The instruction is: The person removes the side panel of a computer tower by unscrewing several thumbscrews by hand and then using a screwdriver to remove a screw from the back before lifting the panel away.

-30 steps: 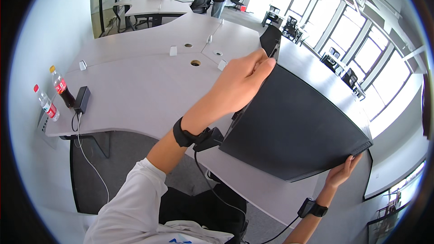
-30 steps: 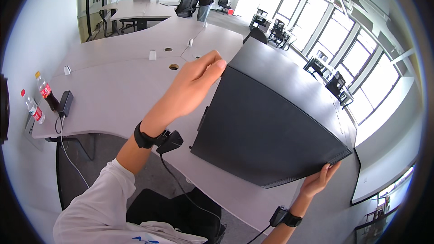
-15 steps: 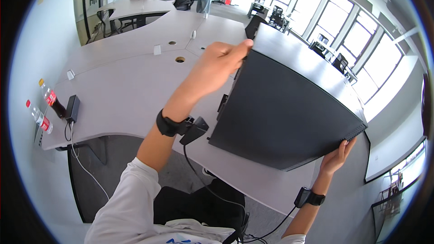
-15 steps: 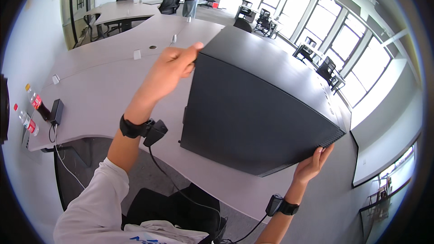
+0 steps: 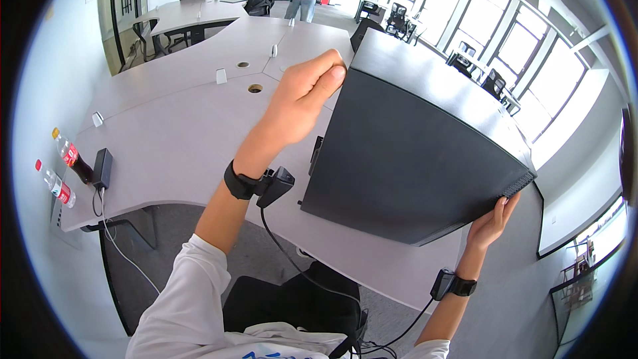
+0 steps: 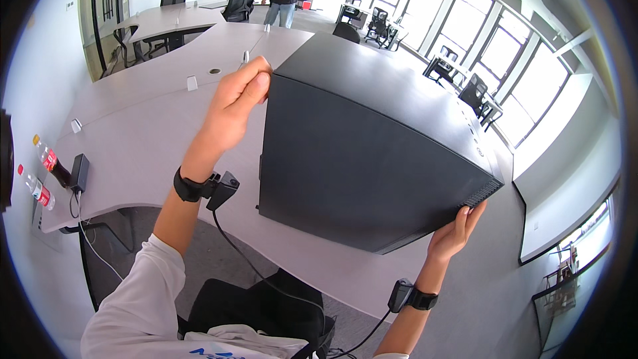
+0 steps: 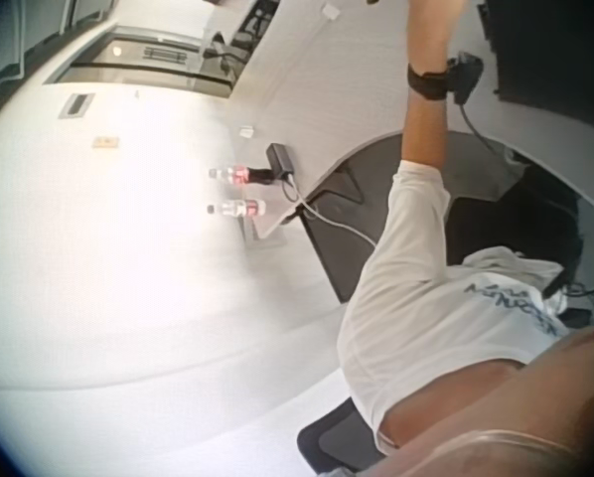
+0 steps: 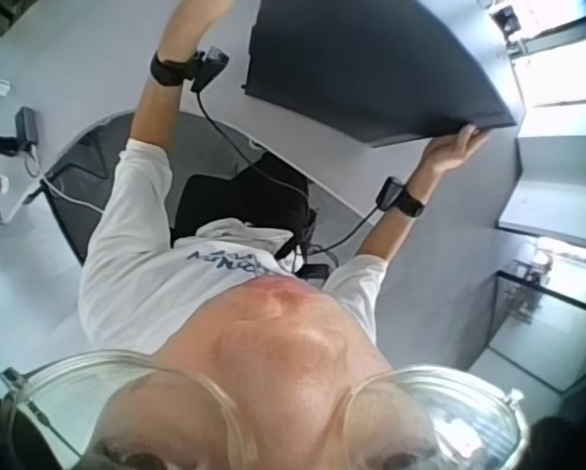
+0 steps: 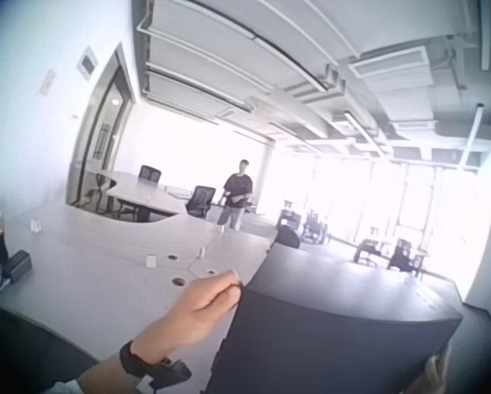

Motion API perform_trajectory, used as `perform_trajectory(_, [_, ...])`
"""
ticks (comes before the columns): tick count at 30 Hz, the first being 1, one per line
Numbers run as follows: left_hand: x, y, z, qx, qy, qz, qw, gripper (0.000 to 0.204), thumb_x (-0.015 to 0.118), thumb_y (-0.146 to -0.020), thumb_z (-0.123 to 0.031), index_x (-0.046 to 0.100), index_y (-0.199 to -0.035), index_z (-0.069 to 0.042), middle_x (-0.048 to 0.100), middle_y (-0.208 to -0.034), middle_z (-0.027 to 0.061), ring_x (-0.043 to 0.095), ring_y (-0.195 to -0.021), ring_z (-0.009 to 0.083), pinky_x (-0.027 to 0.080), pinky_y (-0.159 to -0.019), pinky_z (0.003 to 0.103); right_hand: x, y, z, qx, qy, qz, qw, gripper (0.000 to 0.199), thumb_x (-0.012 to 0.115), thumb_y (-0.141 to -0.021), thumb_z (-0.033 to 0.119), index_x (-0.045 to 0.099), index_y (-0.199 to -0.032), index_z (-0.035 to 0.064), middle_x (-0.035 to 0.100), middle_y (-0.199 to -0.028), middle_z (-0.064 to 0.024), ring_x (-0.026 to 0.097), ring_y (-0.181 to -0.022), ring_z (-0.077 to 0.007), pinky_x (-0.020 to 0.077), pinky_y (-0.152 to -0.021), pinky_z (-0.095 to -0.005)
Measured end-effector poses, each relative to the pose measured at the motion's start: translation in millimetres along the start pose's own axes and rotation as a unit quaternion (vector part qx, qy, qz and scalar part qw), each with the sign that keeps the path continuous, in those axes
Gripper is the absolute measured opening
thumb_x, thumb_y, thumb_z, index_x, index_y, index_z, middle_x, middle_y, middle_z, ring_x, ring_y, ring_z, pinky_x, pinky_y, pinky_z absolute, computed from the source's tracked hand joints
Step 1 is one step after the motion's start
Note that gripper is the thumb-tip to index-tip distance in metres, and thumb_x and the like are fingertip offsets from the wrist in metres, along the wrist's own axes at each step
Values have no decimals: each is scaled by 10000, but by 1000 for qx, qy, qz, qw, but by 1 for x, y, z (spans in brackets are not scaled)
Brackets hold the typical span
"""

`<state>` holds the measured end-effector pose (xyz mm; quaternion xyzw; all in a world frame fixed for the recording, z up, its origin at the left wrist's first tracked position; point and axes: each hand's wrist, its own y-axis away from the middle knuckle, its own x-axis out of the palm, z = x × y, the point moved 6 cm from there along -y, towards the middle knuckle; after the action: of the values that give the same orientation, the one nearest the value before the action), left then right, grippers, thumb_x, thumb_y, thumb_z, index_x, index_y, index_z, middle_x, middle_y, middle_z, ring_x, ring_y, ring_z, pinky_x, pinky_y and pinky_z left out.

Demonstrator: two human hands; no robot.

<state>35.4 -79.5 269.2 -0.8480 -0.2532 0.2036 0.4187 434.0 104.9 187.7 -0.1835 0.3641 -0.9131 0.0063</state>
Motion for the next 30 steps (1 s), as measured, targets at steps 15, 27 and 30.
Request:
perform_trajectory(15, [4,7,-9,-86,43,38,995,207,467,-1042,-272,436,-933,-98,376,-761,-30,307,-648,76,299,-593,241,-1,-1,-1,-17,32,-27,999,587,456,-1034,142,222,-1531,-65,333,-1544,-142,314,-1400,-200,170,-1186,-345])
perform_trajectory(27, [-2,-1,-15,-89,-75,-4,993,367,464,-1047,-296,421,-774,-54,368,-634,-15,325,-609,99,313,-563,281,-12,-5,-5,-27,59,-2,998,593,461,-1048,200,228,-1542,-31,337,-1546,-135,314,-1403,-206,175,-1181,-338])
perform_trajectory(30, [1,2,-8,-168,-52,59,983,391,457,-1050,-311,424,-764,-46,395,-660,-11,342,-620,104,324,-573,284,-9,-3,-5,-19,47,-17,999,592,457,-1052,205,225,-1542,-31,336,-1545,-135,319,-1398,-202,178,-1180,-338])
